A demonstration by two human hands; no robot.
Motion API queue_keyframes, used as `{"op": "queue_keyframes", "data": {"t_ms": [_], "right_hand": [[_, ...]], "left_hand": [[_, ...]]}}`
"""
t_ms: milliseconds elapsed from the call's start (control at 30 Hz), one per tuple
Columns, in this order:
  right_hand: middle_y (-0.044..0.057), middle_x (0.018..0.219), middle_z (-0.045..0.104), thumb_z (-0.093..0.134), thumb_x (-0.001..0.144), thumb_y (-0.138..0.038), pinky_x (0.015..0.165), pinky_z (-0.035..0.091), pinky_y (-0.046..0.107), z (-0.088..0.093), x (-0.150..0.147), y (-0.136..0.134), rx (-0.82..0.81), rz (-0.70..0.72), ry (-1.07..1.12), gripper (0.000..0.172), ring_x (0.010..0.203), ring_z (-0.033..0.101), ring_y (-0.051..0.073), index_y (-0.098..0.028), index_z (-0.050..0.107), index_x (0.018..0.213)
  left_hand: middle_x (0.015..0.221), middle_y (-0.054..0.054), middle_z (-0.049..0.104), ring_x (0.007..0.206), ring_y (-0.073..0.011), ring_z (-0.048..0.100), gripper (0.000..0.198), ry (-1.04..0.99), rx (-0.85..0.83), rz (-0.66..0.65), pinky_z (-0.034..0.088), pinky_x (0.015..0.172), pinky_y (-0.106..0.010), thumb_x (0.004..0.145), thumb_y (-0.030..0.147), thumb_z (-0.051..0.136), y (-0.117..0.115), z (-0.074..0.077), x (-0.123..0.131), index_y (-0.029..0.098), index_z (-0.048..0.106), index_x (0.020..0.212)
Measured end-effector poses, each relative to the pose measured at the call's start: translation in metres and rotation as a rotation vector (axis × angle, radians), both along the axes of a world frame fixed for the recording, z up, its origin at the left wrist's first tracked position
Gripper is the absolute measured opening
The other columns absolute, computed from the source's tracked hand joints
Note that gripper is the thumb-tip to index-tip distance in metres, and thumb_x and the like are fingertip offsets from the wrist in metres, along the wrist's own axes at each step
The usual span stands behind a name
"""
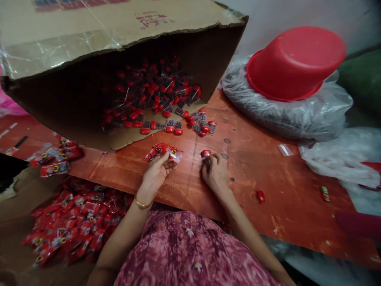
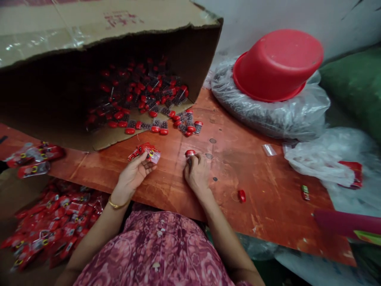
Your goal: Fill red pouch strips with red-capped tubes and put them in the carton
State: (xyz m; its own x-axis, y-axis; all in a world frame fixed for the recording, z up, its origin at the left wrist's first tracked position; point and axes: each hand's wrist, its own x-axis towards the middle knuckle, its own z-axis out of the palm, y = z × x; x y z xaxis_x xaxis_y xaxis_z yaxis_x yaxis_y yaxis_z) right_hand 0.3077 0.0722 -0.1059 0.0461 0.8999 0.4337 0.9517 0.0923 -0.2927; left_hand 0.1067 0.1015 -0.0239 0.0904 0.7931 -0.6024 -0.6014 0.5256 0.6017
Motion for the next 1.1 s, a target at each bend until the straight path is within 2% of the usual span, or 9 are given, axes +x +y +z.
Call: {"op": "queue_keyframes", "data": {"t_ms": [133,233,300,367,467,567,667,900,1100], "right_hand": [[0.016,0.097,0.061,0.040,0.078,-0.013,0.082,0.045,0.043,-0.006,0.011,0.003,0.028,0.024,0.083,0.026,0.091,0.055,0.026,-0.014,0.055,0.100],[0.012,0.093,0.063,0.043,0.080,-0.018,0.077,0.048,0.040,-0.002,0.011,0.000,-0.004,0.074,0.304,0.024,0.085,0.057,0.024,-0.017,0.055,0.100],[0.008,0.085,0.063,0.047,0.082,-0.026,0.064,0.049,0.034,0.008,0.006,-0.007,-0.065,0.101,0.563,0.022,0.070,0.057,0.020,-0.019,0.054,0.101],[0.002,0.074,0.061,0.049,0.085,-0.034,0.048,0.044,0.027,0.022,-0.002,-0.016,-0.177,0.132,0.850,0.024,0.051,0.050,0.014,-0.020,0.054,0.103],[-0.001,0.067,0.058,0.053,0.085,-0.041,0.041,0.036,0.023,0.048,-0.012,-0.031,-0.346,0.234,1.085,0.029,0.042,0.041,0.009,-0.020,0.056,0.104],[-0.002,0.064,0.057,0.058,0.082,-0.038,0.046,0.038,0.022,0.070,-0.018,-0.040,-0.410,0.337,1.072,0.025,0.048,0.044,0.009,-0.018,0.062,0.095],[-0.001,0.062,0.057,0.060,0.079,-0.032,0.051,0.040,0.021,0.082,-0.020,-0.043,-0.427,0.383,1.038,0.019,0.052,0.047,0.009,-0.017,0.065,0.089],[-0.001,0.059,0.056,0.063,0.072,-0.032,0.047,0.035,0.021,0.084,-0.024,-0.038,-0.521,0.330,1.046,0.020,0.049,0.044,0.009,-0.015,0.067,0.082],[-0.004,0.052,0.052,0.064,0.069,-0.036,0.045,0.032,0.021,0.084,-0.026,-0.031,-0.638,0.305,1.136,0.024,0.044,0.043,0.008,-0.015,0.066,0.080]], "left_hand": [[0.058,0.002,0.066,0.049,-0.0090,0.061,0.017,0.018,0.015,-0.001,0.050,0.051,-0.019,0.065,0.020,0.075,-0.005,0.003,0.003,0.016,0.060,0.069],[0.059,0.002,0.066,0.049,-0.0090,0.060,0.021,0.034,0.030,-0.006,0.050,0.050,-0.019,0.061,0.021,0.079,-0.009,0.002,0.006,0.016,0.060,0.070],[0.062,0.001,0.068,0.050,-0.0094,0.061,0.024,0.066,0.050,-0.021,0.050,0.050,-0.019,0.059,0.023,0.081,-0.011,0.001,0.007,0.015,0.061,0.071],[0.062,0.001,0.068,0.050,-0.0091,0.061,0.028,0.098,0.066,-0.029,0.048,0.049,-0.018,0.055,0.027,0.083,-0.011,0.001,0.009,0.015,0.062,0.070],[0.059,0.002,0.067,0.048,-0.0084,0.060,0.034,0.115,0.066,-0.021,0.046,0.047,-0.016,0.050,0.031,0.085,-0.011,0.003,0.011,0.014,0.062,0.068],[0.057,0.003,0.066,0.047,-0.0086,0.059,0.037,0.112,0.043,-0.035,0.046,0.047,-0.017,0.047,0.034,0.086,-0.010,0.006,0.011,0.015,0.062,0.068],[0.058,0.002,0.067,0.047,-0.0093,0.059,0.037,0.104,0.029,-0.052,0.047,0.046,-0.018,0.046,0.035,0.086,-0.011,0.008,0.011,0.015,0.063,0.068],[0.063,0.000,0.069,0.051,-0.0109,0.061,0.035,0.145,0.073,-0.169,0.049,0.048,-0.020,0.051,0.038,0.083,-0.014,0.006,0.010,0.014,0.065,0.070],[0.057,0.000,0.066,0.050,-0.0104,0.058,0.031,0.178,0.121,-0.223,0.047,0.050,-0.020,0.051,0.036,0.082,-0.014,0.008,0.007,0.013,0.064,0.063]]}}
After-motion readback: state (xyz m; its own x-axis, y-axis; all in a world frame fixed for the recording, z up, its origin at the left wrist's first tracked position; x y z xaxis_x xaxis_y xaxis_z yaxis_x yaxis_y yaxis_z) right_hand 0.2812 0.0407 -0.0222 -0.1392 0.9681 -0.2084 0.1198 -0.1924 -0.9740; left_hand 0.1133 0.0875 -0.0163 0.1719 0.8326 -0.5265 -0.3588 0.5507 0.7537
